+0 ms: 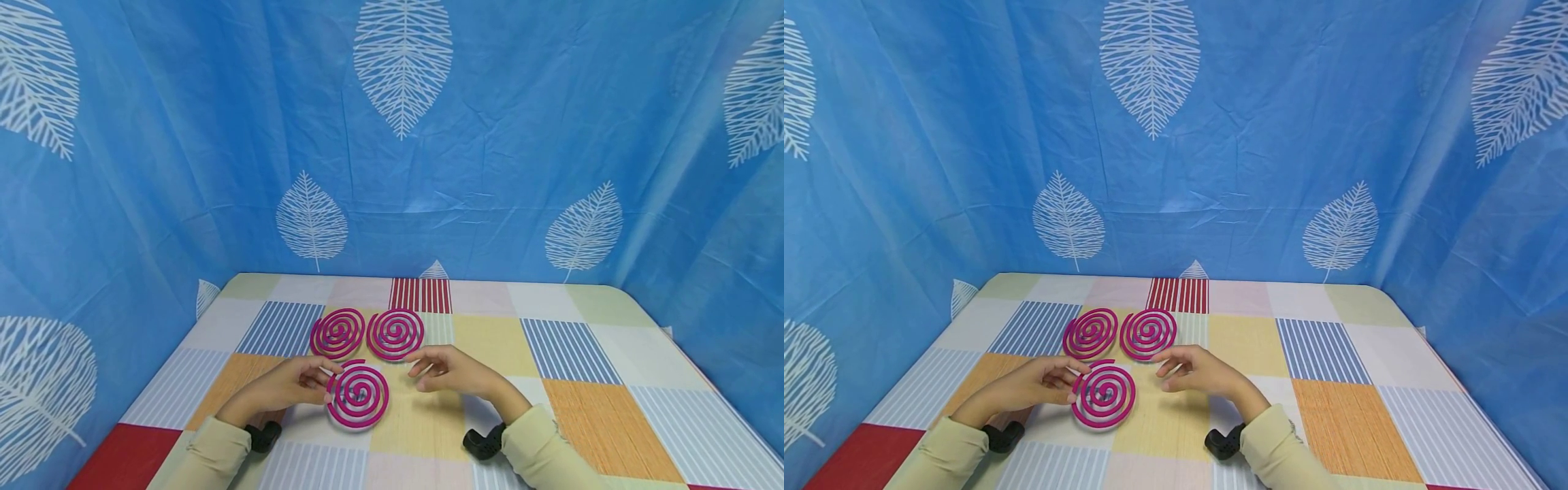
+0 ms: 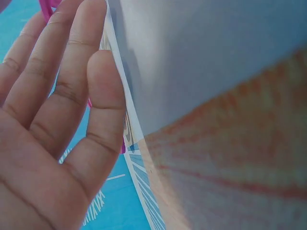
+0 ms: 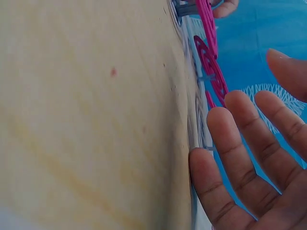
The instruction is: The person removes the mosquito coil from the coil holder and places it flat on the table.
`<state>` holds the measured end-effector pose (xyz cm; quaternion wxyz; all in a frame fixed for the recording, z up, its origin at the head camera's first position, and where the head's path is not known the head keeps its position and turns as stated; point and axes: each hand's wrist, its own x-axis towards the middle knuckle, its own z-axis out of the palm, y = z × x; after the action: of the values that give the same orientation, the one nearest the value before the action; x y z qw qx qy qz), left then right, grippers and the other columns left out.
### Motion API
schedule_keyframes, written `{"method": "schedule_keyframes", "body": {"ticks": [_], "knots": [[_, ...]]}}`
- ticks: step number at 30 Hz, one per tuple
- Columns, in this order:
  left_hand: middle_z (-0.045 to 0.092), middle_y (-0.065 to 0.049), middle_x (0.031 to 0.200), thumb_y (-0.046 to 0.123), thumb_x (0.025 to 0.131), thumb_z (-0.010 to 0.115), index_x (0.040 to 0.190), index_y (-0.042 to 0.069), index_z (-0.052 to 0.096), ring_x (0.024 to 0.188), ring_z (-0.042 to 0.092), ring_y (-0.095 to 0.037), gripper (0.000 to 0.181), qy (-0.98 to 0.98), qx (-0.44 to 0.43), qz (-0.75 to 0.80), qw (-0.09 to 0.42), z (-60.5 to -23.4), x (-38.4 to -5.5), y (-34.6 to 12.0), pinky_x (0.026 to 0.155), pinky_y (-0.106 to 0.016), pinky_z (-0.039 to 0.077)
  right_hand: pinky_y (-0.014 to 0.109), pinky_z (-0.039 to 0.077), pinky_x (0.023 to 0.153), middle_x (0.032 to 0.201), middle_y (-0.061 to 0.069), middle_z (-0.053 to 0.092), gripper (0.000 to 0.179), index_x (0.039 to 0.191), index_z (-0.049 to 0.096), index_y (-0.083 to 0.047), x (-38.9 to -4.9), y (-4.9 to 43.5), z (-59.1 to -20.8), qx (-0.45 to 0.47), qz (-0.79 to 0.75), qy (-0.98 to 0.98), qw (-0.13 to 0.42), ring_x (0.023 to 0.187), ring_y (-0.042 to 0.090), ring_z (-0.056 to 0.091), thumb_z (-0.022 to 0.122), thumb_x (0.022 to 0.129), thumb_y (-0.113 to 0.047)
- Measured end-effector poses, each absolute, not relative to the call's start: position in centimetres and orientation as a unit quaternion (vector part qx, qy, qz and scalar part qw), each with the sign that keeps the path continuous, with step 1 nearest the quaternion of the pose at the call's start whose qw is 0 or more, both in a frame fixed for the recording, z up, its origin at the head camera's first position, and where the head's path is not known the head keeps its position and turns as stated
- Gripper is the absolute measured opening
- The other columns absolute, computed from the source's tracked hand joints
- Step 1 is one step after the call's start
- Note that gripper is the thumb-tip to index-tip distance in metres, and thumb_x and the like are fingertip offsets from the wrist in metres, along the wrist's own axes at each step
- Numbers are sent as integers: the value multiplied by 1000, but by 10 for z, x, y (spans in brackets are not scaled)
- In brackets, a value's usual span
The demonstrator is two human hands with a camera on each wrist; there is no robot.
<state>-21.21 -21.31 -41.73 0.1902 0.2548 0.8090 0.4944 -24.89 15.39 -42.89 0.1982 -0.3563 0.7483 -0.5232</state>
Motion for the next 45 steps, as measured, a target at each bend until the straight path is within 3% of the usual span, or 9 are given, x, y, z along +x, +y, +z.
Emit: {"method": "schedule_keyframes", "body": {"ticks": [12,23,30,36,45], "knots": [[75,-12,118,2,97,79,137,-10,63,110,69,-25,45,805,254,497,201,-418,-213,-214,90,-21,56,25,60,89,124,27,72,56,146,52,17,-247,139,-428,-329,-533,740,246,106,23,74,75,98,1],[75,-13,117,3,95,82,137,-11,62,108,70,-25,49,803,259,498,202,-417,-213,-215,89,-23,57,23,59,88,119,24,76,54,144,55,16,-246,125,-428,-333,-518,747,250,103,23,76,76,95,4],[76,-14,116,3,95,83,141,-12,58,108,70,-27,55,796,255,510,204,-417,-213,-215,88,-24,57,22,58,75,113,20,79,53,141,59,14,-244,114,-428,-311,-503,768,244,87,11,73,78,92,5],[76,-18,115,0,95,81,149,-14,49,103,70,-28,65,784,256,526,209,-418,-212,-215,84,-24,58,21,48,60,101,13,80,52,139,61,12,-242,109,-427,-288,-501,779,244,70,7,64,79,91,5],[77,-14,112,-3,92,83,157,-12,43,97,71,-24,76,781,253,527,217,-418,-212,-216,83,-25,60,22,46,57,93,9,80,52,138,62,10,-241,104,-426,-273,-503,782,246,62,8,58,79,89,6]]}}
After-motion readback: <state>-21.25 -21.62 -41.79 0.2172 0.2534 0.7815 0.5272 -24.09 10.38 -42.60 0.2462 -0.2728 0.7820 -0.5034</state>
